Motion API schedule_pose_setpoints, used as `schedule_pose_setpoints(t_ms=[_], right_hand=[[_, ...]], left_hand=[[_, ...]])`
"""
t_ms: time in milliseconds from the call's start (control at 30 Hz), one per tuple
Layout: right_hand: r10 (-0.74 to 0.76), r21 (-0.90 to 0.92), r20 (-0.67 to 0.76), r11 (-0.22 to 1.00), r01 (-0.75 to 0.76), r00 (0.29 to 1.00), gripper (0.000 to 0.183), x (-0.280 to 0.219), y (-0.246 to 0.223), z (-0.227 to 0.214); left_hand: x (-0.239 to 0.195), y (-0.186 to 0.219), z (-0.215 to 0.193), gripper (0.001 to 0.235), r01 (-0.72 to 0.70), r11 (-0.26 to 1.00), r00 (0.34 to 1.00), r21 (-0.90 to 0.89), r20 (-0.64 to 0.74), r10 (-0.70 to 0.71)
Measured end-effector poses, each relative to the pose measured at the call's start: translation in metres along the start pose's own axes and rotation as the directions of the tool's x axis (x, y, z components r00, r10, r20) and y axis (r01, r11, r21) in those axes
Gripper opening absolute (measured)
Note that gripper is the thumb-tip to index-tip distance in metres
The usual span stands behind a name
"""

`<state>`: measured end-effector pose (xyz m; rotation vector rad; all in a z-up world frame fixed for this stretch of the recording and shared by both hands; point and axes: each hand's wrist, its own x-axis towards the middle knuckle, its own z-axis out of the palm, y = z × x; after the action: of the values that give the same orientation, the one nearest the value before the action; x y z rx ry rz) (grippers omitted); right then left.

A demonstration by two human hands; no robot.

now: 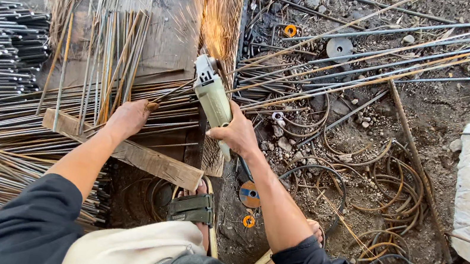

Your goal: The person uses an angle grinder to cut a bundle of metal rods resting on a wooden plank. They hold the rods with one hand while operating the grinder with the other, creating sparks as the metal is cut. The person repeatedly repositions the rods to make multiple cuts.

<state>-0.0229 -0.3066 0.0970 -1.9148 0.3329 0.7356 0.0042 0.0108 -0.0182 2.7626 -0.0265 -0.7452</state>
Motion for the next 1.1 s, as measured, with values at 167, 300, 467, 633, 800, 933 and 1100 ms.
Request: schedule_pose_setpoints(t_ms=[167, 300, 467, 633, 800, 933, 1100], right_hand=[[0.03, -0.01, 0.006, 0.999, -0.03, 1.0, 0.102, -0.009, -0.003, -0.003], [0.03, -0.002, 0.004, 1.0, -0.03, 1.0, 0.103, -0.002, 0.002, 0.003], [0.019, 0.008, -0.003, 1.0, -0.019, 1.0, 0.102, -0.005, -0.007, -0.002], [0.026, 0.11, -0.006, 0.994, -0.025, 1.0, 0.1, -0.012, -0.007, -0.003], [0.031, 0.137, -0.009, 0.99, -0.029, 0.999, 0.098, -0.014, 0.0, -0.005], [0.018, 0.175, -0.015, 0.984, -0.015, 1.0, 0.098, -0.009, 0.0, -0.001], [0.0, 0.134, -0.004, 0.991, 0.001, 1.0, 0.099, -0.005, -0.008, -0.003]], left_hand=[[-0.003, 0.003, 0.006, 0.023, -0.002, 0.999, 1.0, 0.035, -0.02, 0.003], [-0.008, 0.006, 0.004, 0.024, 0.021, 1.0, 1.0, -0.016, -0.015, -0.022], [-0.011, 0.01, 0.001, 0.023, 0.021, 1.0, 1.0, 0.0, -0.014, -0.021], [-0.009, 0.007, 0.002, 0.022, 0.032, 0.999, 0.999, 0.023, -0.015, -0.032], [-0.002, -0.003, 0.012, 0.021, 0.029, 0.997, 0.999, 0.066, -0.016, -0.028], [-0.005, 0.003, 0.008, 0.02, 0.036, 0.997, 0.999, 0.075, -0.019, -0.035], [-0.008, 0.01, 0.004, 0.024, 0.062, 0.997, 0.998, 0.049, -0.01, -0.062]])
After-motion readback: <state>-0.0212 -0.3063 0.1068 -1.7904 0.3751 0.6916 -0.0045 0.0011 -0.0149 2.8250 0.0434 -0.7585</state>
